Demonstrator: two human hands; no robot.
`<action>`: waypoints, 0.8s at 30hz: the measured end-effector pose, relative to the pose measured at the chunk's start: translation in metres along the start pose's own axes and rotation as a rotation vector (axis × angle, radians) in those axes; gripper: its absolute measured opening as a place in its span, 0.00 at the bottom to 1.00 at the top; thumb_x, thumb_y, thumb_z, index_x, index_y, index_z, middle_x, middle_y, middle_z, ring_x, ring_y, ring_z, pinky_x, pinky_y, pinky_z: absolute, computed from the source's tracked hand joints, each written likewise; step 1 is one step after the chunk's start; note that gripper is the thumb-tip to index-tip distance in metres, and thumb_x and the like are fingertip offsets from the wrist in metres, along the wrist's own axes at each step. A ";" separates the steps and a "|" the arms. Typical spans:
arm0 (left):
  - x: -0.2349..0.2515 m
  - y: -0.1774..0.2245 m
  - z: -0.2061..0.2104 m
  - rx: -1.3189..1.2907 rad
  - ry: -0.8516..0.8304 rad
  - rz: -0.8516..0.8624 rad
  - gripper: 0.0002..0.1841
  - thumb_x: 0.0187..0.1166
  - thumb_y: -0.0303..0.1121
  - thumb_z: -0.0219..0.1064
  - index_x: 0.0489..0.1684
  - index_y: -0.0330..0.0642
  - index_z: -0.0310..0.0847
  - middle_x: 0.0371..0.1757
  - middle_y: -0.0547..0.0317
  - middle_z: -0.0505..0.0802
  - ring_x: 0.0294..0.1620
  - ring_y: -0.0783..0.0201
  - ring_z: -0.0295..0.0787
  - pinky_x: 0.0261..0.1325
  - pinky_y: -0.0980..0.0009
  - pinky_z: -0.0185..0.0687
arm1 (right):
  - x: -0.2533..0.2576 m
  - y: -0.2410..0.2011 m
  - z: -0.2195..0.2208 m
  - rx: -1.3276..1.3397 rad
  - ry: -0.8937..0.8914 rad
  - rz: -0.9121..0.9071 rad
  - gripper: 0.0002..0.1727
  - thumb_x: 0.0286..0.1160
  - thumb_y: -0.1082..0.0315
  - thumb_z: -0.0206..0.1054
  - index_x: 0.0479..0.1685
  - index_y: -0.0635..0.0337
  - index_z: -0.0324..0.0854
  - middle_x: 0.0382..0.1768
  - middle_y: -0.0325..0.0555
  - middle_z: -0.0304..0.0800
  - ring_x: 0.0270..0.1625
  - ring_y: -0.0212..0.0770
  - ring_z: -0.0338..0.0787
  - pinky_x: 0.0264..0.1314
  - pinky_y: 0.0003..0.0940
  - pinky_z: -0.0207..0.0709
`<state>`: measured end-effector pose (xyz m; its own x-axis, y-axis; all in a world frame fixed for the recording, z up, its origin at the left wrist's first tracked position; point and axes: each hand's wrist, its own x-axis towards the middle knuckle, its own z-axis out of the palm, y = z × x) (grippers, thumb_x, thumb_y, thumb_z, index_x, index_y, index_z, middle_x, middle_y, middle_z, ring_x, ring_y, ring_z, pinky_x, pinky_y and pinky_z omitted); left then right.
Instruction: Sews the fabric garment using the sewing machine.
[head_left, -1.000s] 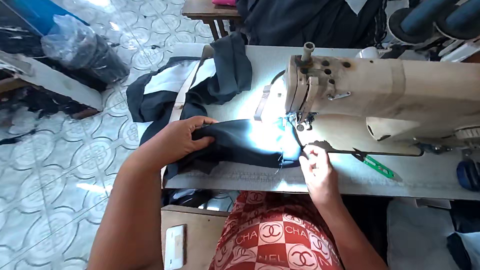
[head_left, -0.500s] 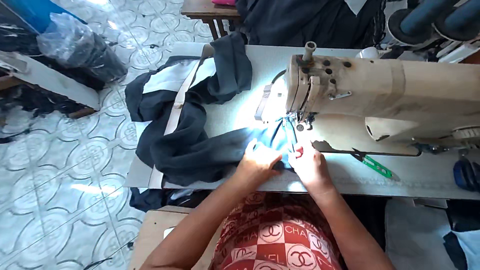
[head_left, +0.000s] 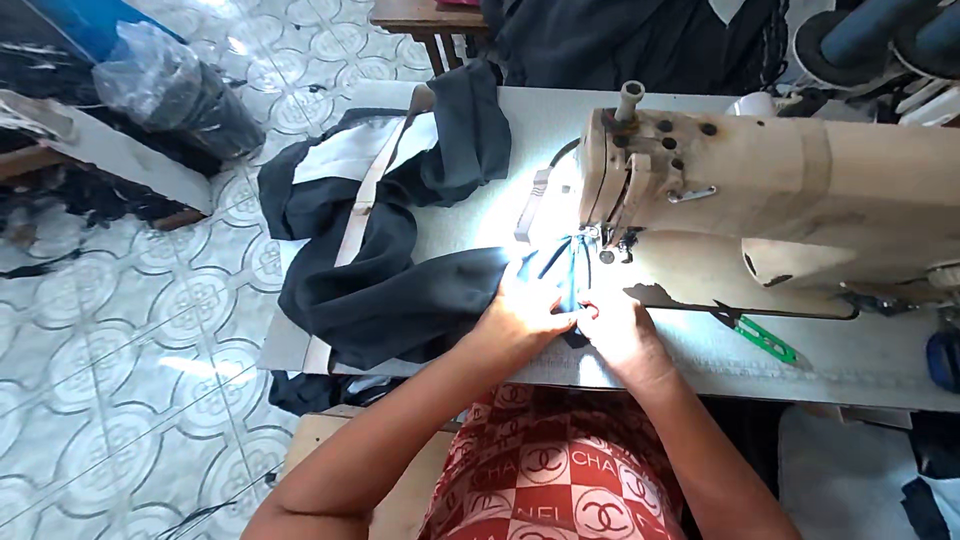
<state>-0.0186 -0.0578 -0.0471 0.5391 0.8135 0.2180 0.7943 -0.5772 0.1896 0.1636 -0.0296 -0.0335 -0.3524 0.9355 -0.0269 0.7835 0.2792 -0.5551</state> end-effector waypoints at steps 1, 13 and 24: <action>0.000 0.000 -0.001 -0.012 -0.025 -0.013 0.19 0.84 0.25 0.60 0.57 0.61 0.93 0.46 0.52 0.93 0.56 0.48 0.90 0.78 0.20 0.48 | -0.002 0.002 0.001 -0.008 0.002 -0.034 0.11 0.73 0.71 0.67 0.46 0.65 0.93 0.41 0.56 0.95 0.45 0.51 0.95 0.52 0.47 0.87; 0.000 0.003 -0.007 0.017 -0.093 -0.044 0.20 0.84 0.25 0.59 0.60 0.61 0.92 0.52 0.53 0.92 0.60 0.47 0.89 0.79 0.16 0.38 | -0.022 0.006 0.026 -0.238 0.234 -0.187 0.15 0.77 0.69 0.62 0.51 0.59 0.94 0.45 0.55 0.92 0.48 0.51 0.94 0.48 0.39 0.89; 0.029 -0.022 -0.003 0.053 -0.068 -0.093 0.20 0.80 0.24 0.65 0.59 0.64 0.93 0.63 0.49 0.91 0.74 0.39 0.80 0.79 0.17 0.41 | 0.017 0.006 0.028 -0.176 0.264 -0.090 0.11 0.75 0.70 0.66 0.48 0.65 0.91 0.49 0.61 0.89 0.44 0.55 0.94 0.43 0.46 0.89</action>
<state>-0.0212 -0.0212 -0.0424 0.4784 0.8675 0.1362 0.8547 -0.4956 0.1544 0.1483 -0.0182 -0.0602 -0.2973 0.9227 0.2454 0.8398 0.3750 -0.3926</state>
